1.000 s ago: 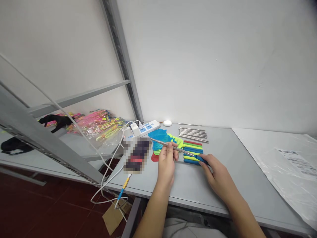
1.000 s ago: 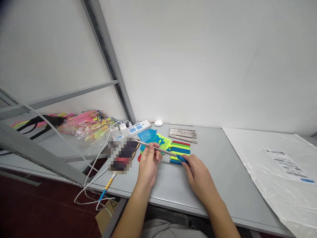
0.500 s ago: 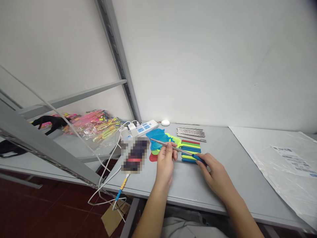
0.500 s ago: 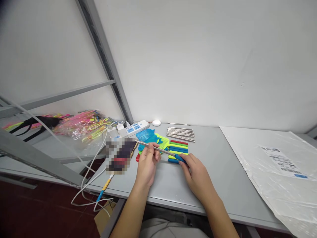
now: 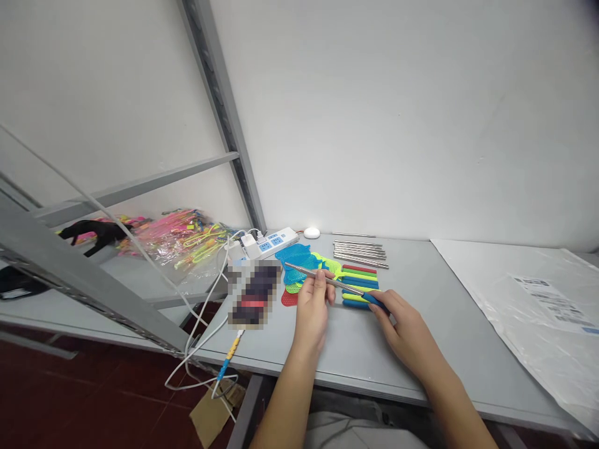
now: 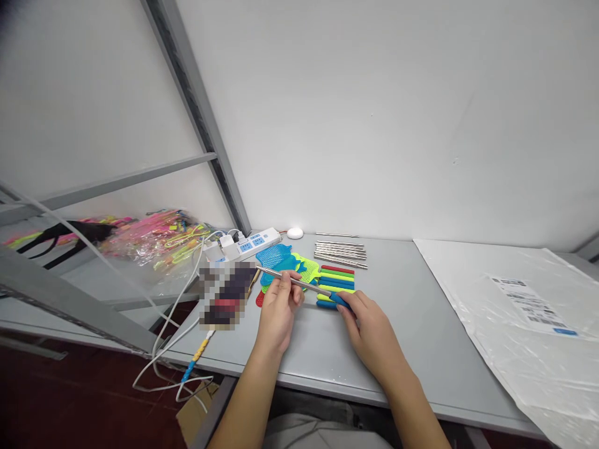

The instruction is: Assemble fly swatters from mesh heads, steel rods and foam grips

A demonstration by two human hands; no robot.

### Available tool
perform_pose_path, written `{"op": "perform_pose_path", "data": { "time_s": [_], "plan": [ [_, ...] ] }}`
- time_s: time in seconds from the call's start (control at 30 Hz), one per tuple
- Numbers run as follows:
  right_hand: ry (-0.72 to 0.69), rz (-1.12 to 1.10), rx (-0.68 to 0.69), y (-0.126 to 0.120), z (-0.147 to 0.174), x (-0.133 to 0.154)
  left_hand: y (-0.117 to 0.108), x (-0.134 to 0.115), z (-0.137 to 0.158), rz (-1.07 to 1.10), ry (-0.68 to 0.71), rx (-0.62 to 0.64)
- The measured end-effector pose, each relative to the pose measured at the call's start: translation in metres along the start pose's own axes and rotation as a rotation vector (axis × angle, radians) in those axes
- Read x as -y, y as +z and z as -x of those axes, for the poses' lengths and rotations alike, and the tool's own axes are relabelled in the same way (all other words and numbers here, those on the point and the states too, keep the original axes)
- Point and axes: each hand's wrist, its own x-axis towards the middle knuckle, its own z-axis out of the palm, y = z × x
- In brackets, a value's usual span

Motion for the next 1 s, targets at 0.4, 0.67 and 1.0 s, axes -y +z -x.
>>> {"op": "perform_pose_path", "data": {
  "time_s": [0.4,0.67,1.0],
  "plan": [
    [-0.012,-0.005,-0.015,0.0,0.0,0.0,-0.002,0.001,0.0,-0.07,-0.016,0.068],
    [-0.091,-0.06,-0.015,0.001,-0.001,0.003,0.011,0.003,0.008,-0.197,-0.076,0.245],
    [-0.104,-0.035,-0.028,0.0,0.0,-0.001,0.005,-0.001,0.009,-0.233,-0.009,0.206]
  ]
}}
